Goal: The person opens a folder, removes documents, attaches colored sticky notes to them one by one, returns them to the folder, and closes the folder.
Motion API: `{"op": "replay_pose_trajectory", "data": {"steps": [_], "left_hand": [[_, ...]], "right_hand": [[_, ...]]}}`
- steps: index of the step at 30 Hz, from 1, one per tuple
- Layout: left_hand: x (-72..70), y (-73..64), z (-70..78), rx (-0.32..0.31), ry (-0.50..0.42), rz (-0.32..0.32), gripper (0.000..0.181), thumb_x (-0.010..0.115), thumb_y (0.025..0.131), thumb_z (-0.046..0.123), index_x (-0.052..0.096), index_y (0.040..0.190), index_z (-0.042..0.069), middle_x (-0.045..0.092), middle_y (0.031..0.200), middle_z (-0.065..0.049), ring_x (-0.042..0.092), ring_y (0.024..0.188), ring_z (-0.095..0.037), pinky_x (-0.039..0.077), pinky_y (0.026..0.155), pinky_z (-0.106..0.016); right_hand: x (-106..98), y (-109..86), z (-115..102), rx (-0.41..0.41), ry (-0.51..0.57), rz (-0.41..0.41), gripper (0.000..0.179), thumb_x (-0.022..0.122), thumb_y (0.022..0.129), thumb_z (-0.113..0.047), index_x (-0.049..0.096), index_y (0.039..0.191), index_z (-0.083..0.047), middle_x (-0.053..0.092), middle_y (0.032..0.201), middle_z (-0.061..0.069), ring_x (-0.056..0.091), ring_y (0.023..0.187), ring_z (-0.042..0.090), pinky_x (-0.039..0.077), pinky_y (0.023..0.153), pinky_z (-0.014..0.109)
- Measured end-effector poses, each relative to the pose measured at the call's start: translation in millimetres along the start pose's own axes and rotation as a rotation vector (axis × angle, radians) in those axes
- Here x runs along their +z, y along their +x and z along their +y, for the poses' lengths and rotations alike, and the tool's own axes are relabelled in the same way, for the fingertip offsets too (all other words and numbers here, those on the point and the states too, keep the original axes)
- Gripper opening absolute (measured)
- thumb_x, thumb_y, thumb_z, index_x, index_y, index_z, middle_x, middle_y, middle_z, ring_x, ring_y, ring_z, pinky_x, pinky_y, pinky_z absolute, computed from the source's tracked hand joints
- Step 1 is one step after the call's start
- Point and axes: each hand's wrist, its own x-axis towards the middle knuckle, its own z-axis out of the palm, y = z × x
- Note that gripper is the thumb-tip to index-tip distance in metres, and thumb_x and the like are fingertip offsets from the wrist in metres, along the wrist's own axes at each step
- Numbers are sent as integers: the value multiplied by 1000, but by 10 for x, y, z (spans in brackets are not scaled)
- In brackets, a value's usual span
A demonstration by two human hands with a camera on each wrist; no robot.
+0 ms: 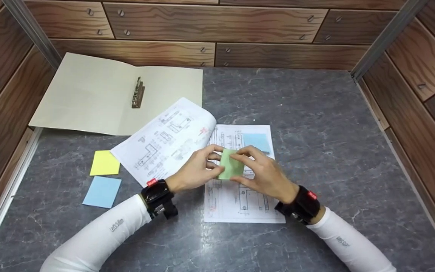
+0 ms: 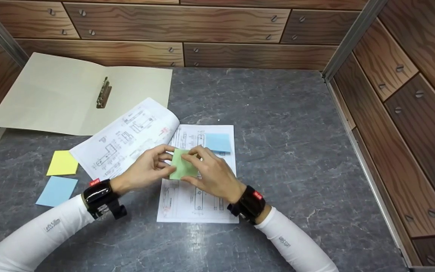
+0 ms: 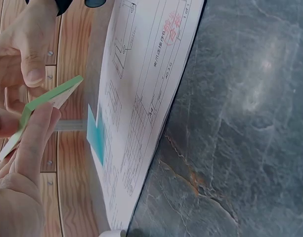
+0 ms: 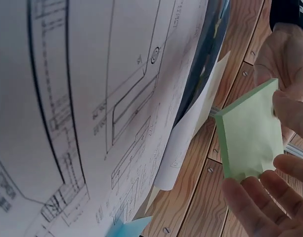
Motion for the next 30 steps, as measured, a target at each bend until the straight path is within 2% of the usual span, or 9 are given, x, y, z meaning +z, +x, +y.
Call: {"op": "replay_pose_trajectory", "data": {"steps": [8, 21, 30], "left_hand": [[8, 1, -13, 6, -26, -5, 44, 62, 97, -5, 48, 139, -6, 68, 127, -24, 73, 104, -33, 64, 81, -38], [29, -15, -5, -8, -38, -4, 48, 65, 99, 0, 46, 143, -4, 68, 127, -21, 73, 105, -30, 64, 83, -38], [28, -13, -15, -6, -77, -7, 47, 65, 100, 0, 46, 143, -5, 68, 127, -21, 73, 104, -31, 64, 84, -40]], "right_hand": [[57, -12, -46, -43, -33, -3, 67, 94, 76, -32, 68, 130, -2, 63, 119, 13, 65, 106, 27, 62, 83, 37], [65, -12, -25, -85, -61, 32, 61, 93, 77, -22, 69, 128, -1, 65, 121, 15, 68, 104, 27, 62, 87, 35], [48, -10, -29, -106, -91, 11, 63, 93, 77, -21, 68, 131, -1, 63, 124, 16, 67, 108, 28, 62, 87, 36]]}}
